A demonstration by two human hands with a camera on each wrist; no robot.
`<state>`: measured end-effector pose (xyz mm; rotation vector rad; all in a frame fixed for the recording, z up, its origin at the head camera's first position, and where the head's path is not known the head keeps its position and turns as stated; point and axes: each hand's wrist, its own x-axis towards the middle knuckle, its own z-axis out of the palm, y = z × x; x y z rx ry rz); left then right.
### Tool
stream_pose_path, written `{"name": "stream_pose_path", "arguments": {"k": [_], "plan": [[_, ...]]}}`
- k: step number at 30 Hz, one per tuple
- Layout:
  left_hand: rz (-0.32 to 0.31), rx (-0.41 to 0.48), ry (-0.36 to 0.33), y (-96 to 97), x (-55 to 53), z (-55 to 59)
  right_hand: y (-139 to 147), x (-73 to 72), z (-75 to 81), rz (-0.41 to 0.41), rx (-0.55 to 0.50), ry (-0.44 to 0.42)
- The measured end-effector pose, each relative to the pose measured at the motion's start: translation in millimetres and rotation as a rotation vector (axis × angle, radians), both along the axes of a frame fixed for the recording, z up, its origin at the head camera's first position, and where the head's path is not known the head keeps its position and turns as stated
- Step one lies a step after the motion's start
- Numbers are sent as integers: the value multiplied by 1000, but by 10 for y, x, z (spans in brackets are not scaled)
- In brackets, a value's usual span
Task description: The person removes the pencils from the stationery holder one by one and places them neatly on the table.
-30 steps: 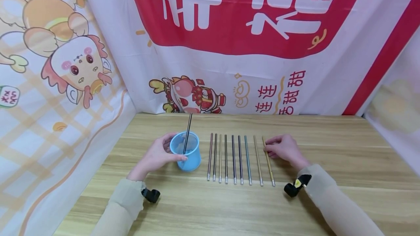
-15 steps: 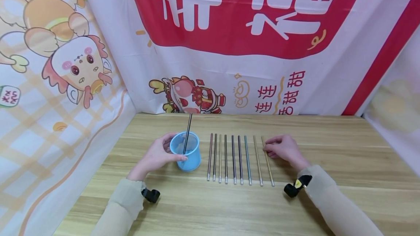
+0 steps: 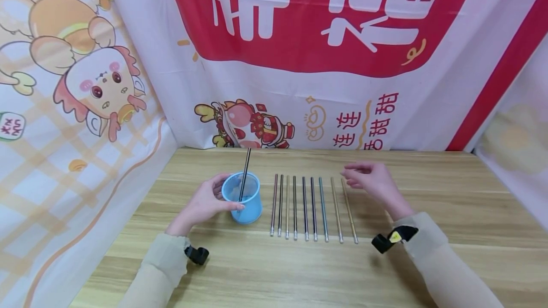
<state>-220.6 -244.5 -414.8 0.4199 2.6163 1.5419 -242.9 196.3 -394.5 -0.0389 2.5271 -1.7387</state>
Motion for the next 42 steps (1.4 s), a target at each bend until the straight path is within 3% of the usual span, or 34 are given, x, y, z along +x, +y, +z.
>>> {"name": "stream_pose_path", "arguments": {"k": [8, 16, 28, 42], "plan": [[11, -12, -6, -10, -3, -11, -281, 70, 289, 15, -4, 76], [10, -13, 3, 11, -1, 10, -681, 74, 355, 87, -57, 126], [-9, 18, -1, 6, 20, 13, -1332, 67, 226, 190, -131, 131], [-27, 10, -6, 4, 32, 34, -1964, 11, 53, 256, -80, 115]]}}
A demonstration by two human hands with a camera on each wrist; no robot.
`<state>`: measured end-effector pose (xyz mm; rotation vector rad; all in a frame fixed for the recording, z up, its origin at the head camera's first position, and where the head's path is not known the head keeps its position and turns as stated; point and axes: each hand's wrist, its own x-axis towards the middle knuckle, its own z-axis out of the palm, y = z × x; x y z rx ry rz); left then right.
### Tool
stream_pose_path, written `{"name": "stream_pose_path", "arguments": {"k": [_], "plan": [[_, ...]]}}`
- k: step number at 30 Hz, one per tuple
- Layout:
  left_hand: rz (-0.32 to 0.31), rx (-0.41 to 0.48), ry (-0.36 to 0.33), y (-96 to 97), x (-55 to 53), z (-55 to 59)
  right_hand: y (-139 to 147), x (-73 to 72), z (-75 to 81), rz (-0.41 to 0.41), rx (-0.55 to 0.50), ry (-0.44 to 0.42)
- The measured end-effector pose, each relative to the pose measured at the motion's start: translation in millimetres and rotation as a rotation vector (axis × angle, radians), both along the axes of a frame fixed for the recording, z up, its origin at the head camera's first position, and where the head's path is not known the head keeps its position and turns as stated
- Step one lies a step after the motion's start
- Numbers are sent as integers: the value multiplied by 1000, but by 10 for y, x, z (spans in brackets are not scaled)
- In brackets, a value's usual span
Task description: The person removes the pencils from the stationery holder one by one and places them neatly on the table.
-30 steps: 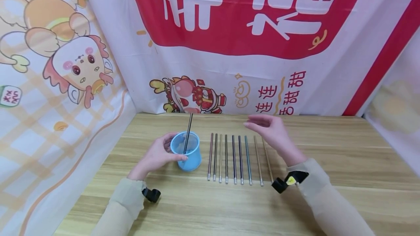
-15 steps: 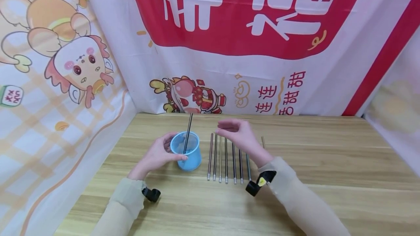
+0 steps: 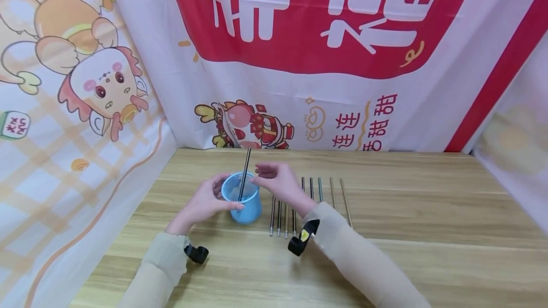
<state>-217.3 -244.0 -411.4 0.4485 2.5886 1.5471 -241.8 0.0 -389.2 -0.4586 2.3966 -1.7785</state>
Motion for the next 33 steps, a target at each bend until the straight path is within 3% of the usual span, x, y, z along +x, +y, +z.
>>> {"name": "stream_pose_path", "arguments": {"k": [13, 33], "plan": [[-12, 16, 11, -16, -10, -24, -260, -111, -106, -105, -20, -19], [6, -4, 0, -24, -13, -19, -311, -102, -81, -145, -103, -48]]}}
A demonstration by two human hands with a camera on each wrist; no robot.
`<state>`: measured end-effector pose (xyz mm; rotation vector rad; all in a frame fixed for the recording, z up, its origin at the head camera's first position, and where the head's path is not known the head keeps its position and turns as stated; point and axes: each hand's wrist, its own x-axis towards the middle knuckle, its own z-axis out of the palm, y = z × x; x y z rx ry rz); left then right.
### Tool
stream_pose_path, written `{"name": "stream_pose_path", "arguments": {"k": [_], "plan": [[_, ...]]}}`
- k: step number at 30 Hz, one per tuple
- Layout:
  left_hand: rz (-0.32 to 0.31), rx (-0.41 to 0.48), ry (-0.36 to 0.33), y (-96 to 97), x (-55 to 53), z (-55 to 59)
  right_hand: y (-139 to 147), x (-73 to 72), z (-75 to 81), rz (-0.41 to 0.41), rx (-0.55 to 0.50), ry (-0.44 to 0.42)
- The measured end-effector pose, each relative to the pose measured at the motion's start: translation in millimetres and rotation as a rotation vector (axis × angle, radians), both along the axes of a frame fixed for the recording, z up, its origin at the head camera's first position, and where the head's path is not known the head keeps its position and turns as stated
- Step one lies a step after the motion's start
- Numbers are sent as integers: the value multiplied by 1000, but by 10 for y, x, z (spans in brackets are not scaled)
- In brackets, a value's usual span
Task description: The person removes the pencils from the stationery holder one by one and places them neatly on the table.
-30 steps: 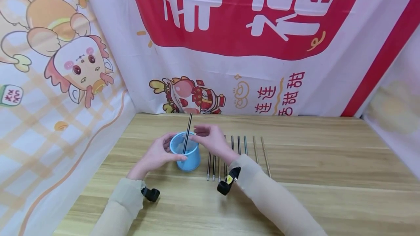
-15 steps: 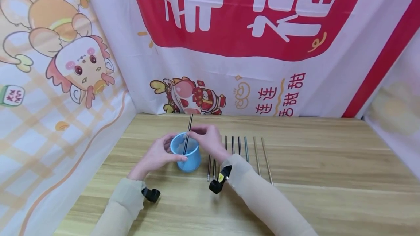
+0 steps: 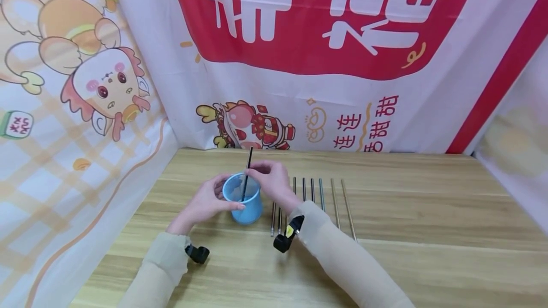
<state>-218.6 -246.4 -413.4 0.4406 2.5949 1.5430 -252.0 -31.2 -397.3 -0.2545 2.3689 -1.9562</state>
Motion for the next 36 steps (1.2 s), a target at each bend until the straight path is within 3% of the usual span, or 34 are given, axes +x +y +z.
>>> {"name": "stream_pose_path", "arguments": {"k": [14, 24, 36], "plan": [[5, 5, -19, 13, -3, 17, 115, -23, 153, -30, -85, 57], [10, 8, -25, 8, 20, 15, 314, -17, 333, -35, -282, 118], [9, 13, -18, 28, 43, 42, 707, -16, 610, -84, -388, 195]]}}
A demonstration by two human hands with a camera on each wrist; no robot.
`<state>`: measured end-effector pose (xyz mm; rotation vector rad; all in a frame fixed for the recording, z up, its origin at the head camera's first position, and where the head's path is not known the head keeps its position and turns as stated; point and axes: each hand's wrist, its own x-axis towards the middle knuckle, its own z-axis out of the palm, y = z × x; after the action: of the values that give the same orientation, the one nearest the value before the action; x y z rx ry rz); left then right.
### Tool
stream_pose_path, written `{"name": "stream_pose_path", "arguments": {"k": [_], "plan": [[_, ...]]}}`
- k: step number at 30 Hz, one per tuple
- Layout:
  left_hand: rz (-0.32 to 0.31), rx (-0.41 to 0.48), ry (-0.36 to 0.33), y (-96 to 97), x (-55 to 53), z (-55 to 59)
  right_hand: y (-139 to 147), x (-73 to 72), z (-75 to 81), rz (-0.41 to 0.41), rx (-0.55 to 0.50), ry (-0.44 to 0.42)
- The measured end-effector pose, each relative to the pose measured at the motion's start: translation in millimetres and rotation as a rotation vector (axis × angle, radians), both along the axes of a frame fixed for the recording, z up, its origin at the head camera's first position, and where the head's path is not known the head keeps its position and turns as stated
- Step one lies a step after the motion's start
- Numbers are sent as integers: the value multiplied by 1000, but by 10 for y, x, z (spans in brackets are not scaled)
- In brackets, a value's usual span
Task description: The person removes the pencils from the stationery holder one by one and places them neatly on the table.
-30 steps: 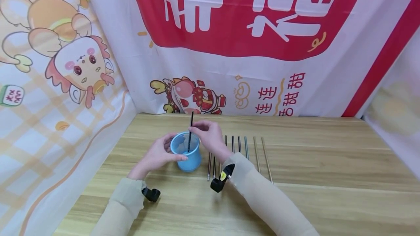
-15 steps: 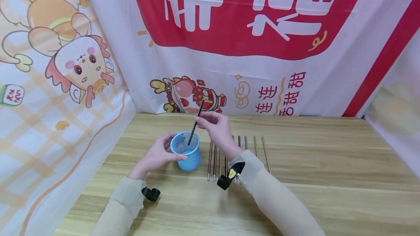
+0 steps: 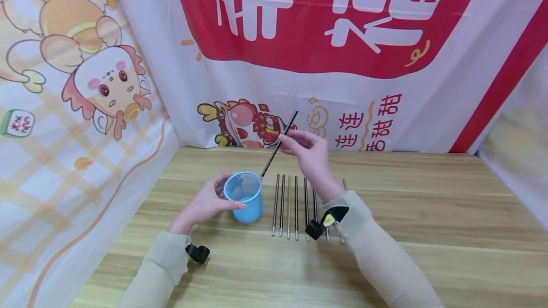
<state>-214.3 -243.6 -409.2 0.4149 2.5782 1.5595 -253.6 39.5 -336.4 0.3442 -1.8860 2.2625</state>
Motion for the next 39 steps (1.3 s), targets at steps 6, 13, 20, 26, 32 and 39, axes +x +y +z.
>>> {"name": "stream_pose_path", "arguments": {"k": [6, 13, 20, 26, 32, 39], "plan": [[-3, 0, 2, -3, -4, -4, 255, -29, 42, -38, 9, 13], [-1, 0, 1, -1, -10, -7, 557, -59, 30, -93, 42, 11], [-1, -4, 6, 9, -8, 1, 798, -58, -22, -124, 47, 5], [-6, 0, 15, 5, -21, -18, 1041, -76, -104, -144, 45, 13], [-10, 4, 10, -13, -36, -46, 1277, -102, -218, -158, 48, -36], [-6, -3, 9, -18, -35, -44, 1500, -124, -320, -195, 204, -92]]}}
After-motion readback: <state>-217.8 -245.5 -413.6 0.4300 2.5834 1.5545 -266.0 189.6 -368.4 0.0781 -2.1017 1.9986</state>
